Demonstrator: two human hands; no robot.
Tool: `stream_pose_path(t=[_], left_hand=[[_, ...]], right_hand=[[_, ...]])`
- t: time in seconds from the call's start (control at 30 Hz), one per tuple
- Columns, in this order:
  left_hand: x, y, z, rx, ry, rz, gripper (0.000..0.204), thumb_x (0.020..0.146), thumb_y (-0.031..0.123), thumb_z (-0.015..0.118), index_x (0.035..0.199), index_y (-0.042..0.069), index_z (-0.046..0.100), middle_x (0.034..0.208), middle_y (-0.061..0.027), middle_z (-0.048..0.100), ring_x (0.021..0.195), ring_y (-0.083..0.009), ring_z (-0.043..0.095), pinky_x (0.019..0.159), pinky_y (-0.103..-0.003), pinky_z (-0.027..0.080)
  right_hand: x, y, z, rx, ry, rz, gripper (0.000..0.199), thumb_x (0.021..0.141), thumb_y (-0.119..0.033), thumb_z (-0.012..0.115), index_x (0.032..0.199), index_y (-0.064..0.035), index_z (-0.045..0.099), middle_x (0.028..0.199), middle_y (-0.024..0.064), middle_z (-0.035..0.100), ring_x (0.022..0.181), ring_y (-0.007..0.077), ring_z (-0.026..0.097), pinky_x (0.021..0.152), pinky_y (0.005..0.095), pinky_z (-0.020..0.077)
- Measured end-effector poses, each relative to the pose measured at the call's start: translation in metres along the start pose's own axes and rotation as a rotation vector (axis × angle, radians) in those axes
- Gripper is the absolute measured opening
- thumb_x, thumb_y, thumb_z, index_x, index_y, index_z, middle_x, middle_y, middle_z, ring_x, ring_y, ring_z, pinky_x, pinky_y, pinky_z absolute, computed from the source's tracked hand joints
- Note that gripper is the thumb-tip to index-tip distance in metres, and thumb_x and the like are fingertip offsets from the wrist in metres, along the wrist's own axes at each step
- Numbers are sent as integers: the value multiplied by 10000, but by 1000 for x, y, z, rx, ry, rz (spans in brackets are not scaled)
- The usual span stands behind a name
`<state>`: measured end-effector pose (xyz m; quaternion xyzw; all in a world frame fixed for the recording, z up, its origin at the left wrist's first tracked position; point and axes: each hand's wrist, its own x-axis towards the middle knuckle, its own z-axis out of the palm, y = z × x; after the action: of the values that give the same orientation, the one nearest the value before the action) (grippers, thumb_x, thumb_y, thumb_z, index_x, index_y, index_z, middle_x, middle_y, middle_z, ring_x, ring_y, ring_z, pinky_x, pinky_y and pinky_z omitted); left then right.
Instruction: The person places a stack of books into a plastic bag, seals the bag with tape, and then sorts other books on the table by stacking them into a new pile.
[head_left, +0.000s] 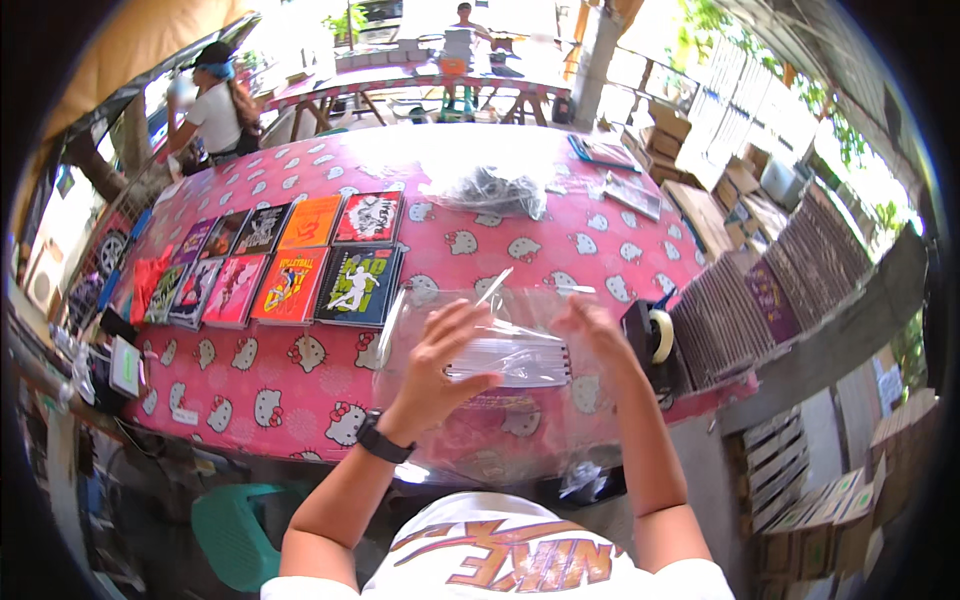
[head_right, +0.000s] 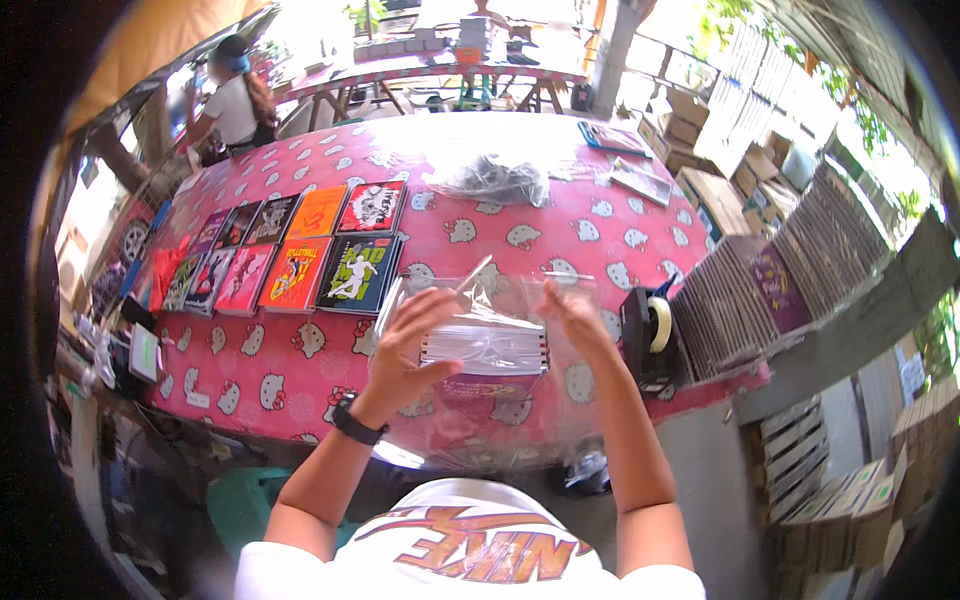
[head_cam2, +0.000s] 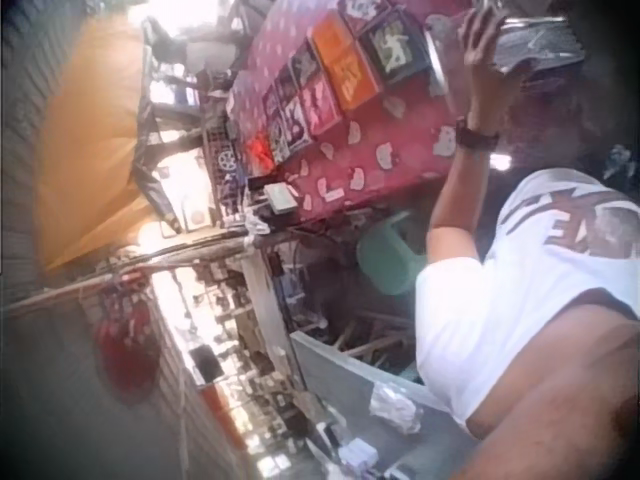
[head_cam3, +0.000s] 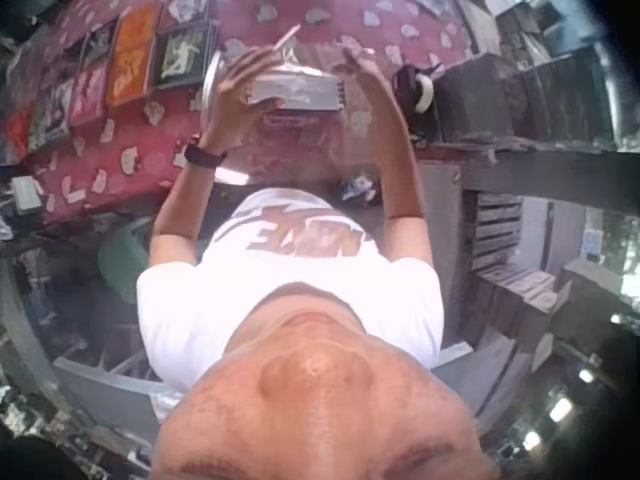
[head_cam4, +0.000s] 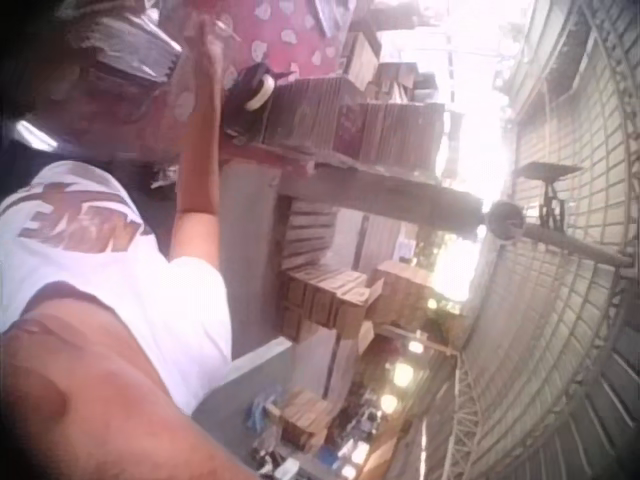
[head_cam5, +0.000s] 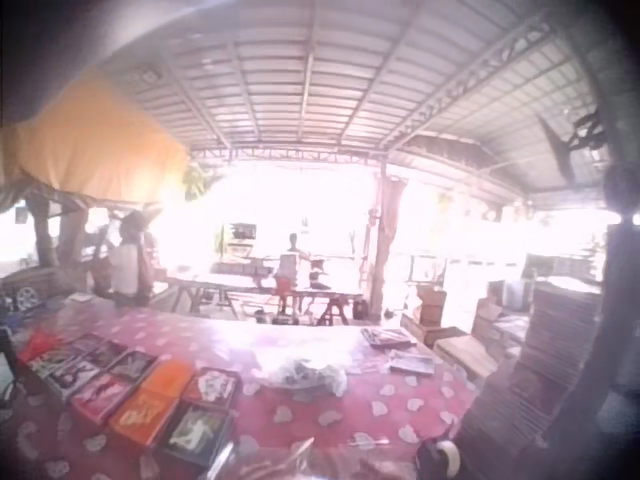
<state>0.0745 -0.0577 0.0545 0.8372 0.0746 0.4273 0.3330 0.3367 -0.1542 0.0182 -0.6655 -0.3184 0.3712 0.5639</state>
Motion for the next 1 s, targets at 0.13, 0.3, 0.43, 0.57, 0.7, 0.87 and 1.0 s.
stream_pose_path(t=[0.13,0.3,0.43,0.57,0.7,0.87,1.0], left_hand=[[-23,-29,-7,-213,-47,-391,797,665,382,783,1237,-66,456,1136,-185,571,1163,-242,468,986,-343,345],[-17,-65,-3,-640,-277,-695,646,701,219,783,1221,-36,499,1119,-79,595,1002,-129,541,879,-270,431],[7,-48,8,-417,-274,-544,295,719,96,738,1001,42,670,927,-46,658,839,-92,586,751,-270,476],[34,-28,17,-129,-267,-139,174,745,172,713,867,48,703,843,-69,663,769,-173,626,686,-282,480],[37,-10,9,-217,-228,50,342,727,259,728,998,59,666,905,-89,655,857,-219,613,782,-318,465],[2,-13,-13,279,-197,118,454,693,290,739,1080,81,623,883,-88,607,934,-266,550,890,-351,413],[-12,-19,-1,175,-221,61,182,708,161,707,864,84,656,849,-46,587,867,-248,546,792,-354,451]], right_hand=[[-16,-23,25,65,-415,27,253,792,-223,706,916,-7,661,853,46,654,810,91,575,756,251,443],[-27,-52,40,-39,-392,-151,205,772,-148,713,922,-17,664,880,37,648,843,102,576,777,255,441],[-42,-66,49,-265,-368,-479,213,800,-170,680,910,11,665,931,83,630,925,143,552,822,281,419],[-48,-63,39,28,-223,-745,484,681,-294,773,1061,-37,620,1220,107,502,1071,210,491,911,368,374],[-60,-36,32,-701,-305,-759,520,640,-310,782,1073,-77,612,1219,102,517,1052,244,505,918,414,334],[-69,-31,53,-742,-173,-867,276,678,-206,736,889,-56,642,954,63,624,916,251,540,840,390,368],[-67,-20,46,-756,-186,-870,205,675,-115,712,855,-45,641,848,68,614,822,255,548,716,356,439]])
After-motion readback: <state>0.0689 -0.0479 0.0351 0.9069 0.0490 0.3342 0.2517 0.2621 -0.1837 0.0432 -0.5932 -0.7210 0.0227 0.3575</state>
